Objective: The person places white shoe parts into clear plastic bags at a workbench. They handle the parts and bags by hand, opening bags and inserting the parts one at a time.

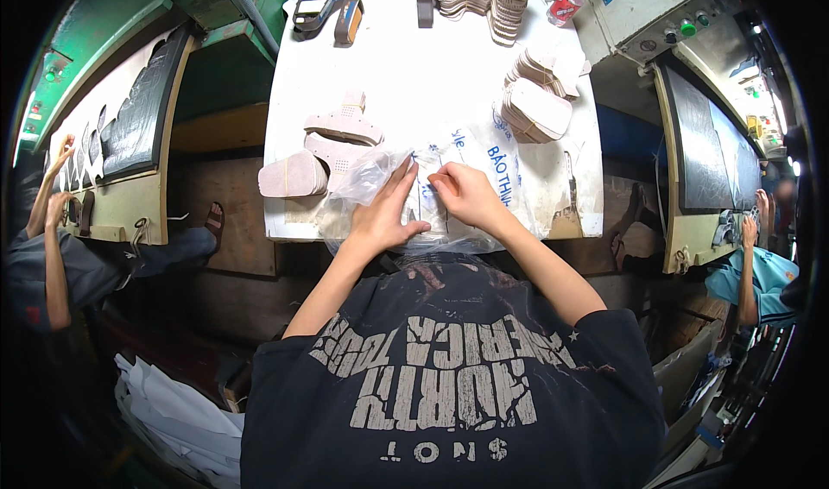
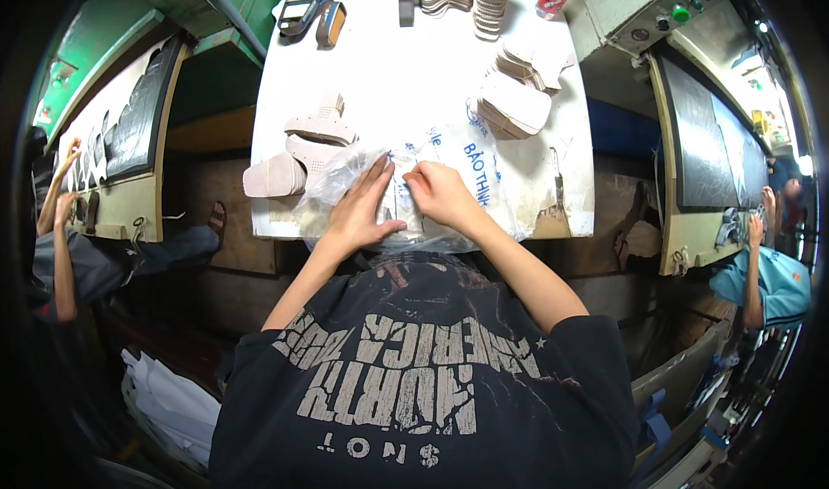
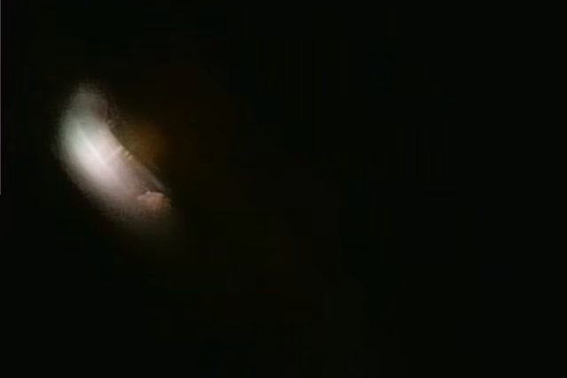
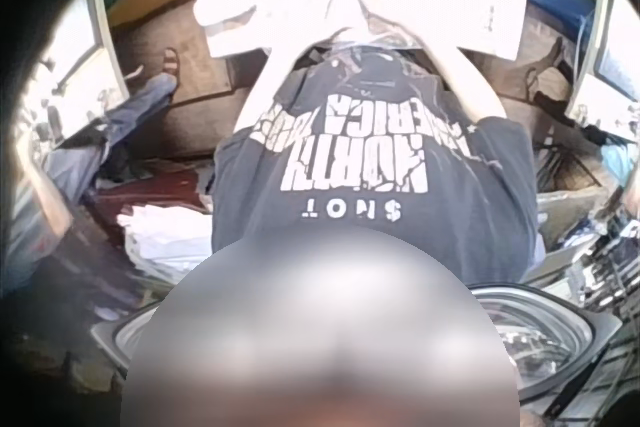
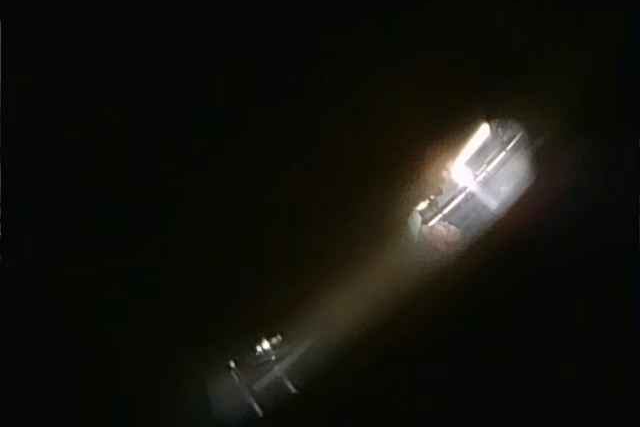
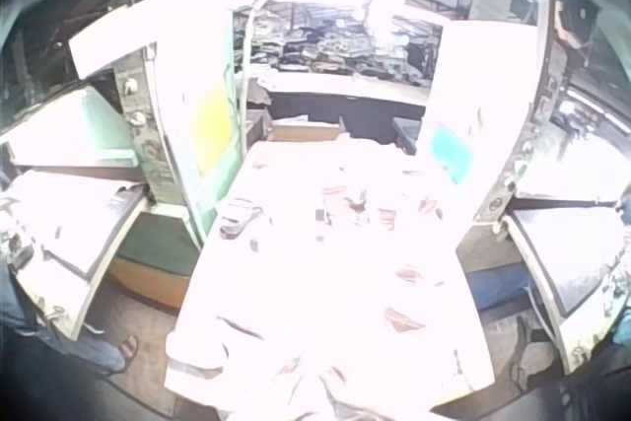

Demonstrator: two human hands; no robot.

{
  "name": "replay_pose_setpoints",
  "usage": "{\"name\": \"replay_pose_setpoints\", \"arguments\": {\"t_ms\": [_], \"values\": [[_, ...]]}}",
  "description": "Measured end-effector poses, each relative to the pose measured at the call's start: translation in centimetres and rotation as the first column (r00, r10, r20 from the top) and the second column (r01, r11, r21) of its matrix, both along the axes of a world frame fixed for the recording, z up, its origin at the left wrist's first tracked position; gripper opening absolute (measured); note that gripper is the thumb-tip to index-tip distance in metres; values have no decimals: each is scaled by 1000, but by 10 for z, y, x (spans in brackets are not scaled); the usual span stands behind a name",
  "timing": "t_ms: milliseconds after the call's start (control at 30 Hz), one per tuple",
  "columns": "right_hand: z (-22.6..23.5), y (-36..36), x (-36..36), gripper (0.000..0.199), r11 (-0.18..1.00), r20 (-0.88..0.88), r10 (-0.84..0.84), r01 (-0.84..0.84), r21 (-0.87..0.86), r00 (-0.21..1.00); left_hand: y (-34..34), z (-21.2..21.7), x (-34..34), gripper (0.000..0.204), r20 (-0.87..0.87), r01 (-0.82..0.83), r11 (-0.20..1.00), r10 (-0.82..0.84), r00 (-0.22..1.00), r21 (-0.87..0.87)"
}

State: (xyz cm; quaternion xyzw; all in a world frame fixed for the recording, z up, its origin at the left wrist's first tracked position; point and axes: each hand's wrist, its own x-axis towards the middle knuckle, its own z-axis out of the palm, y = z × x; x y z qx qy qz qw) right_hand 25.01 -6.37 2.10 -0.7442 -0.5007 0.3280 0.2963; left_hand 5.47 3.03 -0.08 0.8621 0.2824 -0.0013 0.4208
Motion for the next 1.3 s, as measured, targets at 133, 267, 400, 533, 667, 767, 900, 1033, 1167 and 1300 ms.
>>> {"name": "replay_pose_setpoints", "arguments": {"t_ms": [133, 267, 400, 533, 667, 767, 900, 1033, 1167, 1300], "values": [[-12, 7, -9, 13, 946, 202, 176, -222, 235, 963, 1, 0, 2, 112, 16, 6, 1000, -6, 1000, 11], [-18, 6, -8, 12, 909, 250, 342, -387, 157, 906, 2, -2, 2, 111, 8, 1, 998, 0, 1000, -69], [-18, 8, -5, 16, 866, 235, 479, -500, 35, 846, 4, -7, 3, 111, 30, 9, 1000, -9, 1000, -26], [-21, 20, -4, 15, 913, 248, 269, -329, 243, 931, 4, -12, 3, 113, 39, 1, 1000, -1, 999, -18], [-25, 24, -6, 13, 902, 251, 365, -407, 141, 896, 3, -14, 0, 114, 35, -5, 998, 7, 999, -60], [-25, 22, -9, 10, 879, 195, 467, -477, 8, 863, 3, -15, 0, 113, 45, -4, 998, 8, 999, -69], [-21, 23, -14, 16, 922, 231, 230, -288, 259, 945, 6, -12, 0, 113, 23, -20, 996, 22, 999, -89], [-19, 28, -17, 16, 894, 197, 446, -444, -55, 873, 9, -10, -1, 112, 17, -1, 996, 3, 1000, -90], [-22, 32, -16, 19, 929, 247, 196, -260, 264, 949, 8, -16, -1, 113, 42, -7, 1000, 7, 999, -14], [-22, 17, -19, 19, 900, 202, 425, -436, 11, 883, 8, -20, -1, 116, -25, 5, 1000, -6, 1000, -26]]}}
